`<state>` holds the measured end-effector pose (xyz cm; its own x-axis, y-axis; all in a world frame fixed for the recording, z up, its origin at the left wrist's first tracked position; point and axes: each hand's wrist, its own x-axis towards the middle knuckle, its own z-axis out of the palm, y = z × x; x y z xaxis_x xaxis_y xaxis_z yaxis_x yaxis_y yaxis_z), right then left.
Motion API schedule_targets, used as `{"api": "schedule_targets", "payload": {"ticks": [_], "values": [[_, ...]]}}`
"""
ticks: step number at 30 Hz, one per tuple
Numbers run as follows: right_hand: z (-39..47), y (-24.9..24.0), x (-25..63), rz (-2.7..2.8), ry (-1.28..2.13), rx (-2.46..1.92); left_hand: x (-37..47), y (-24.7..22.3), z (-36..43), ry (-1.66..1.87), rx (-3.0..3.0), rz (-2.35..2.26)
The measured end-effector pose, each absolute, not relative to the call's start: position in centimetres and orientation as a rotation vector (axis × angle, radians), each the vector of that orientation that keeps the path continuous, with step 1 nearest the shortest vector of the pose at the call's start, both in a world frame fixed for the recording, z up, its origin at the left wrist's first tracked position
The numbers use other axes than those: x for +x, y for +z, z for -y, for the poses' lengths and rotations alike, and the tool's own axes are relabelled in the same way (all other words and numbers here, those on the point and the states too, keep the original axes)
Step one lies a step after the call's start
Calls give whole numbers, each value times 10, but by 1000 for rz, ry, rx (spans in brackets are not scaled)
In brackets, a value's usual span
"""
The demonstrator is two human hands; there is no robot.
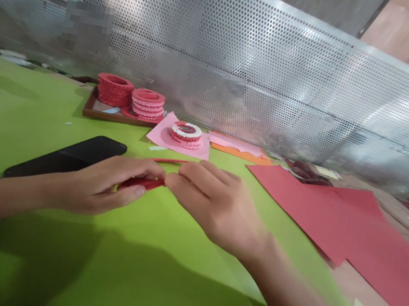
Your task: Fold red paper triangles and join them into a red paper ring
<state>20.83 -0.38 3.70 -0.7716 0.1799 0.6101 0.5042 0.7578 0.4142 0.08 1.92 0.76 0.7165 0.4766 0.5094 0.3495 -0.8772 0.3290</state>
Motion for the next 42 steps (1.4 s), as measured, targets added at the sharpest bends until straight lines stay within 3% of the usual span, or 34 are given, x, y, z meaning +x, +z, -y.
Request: {"api": "schedule_targets", "payload": {"ticks": [16, 19, 25, 28, 35, 42], "values": [[3, 30, 203, 2423, -848, -450, 0, 2, -21, 867, 2644, -646], [-4, 31, 206, 2397, -516, -487, -1, 2, -22, 833, 2626, -640], [-21, 36, 217, 2235, 724, -606, 2, 4, -23, 884, 2610, -646], [-24, 34, 217, 2094, 1145, -591, 3, 6, -21, 842, 2596, -640], [-33, 23, 217, 1980, 1658, -448, 3, 8, -15, 759, 2607, -578], [-37, 16, 216, 1889, 1787, -367, 3, 5, -15, 739, 2581, -594]]}}
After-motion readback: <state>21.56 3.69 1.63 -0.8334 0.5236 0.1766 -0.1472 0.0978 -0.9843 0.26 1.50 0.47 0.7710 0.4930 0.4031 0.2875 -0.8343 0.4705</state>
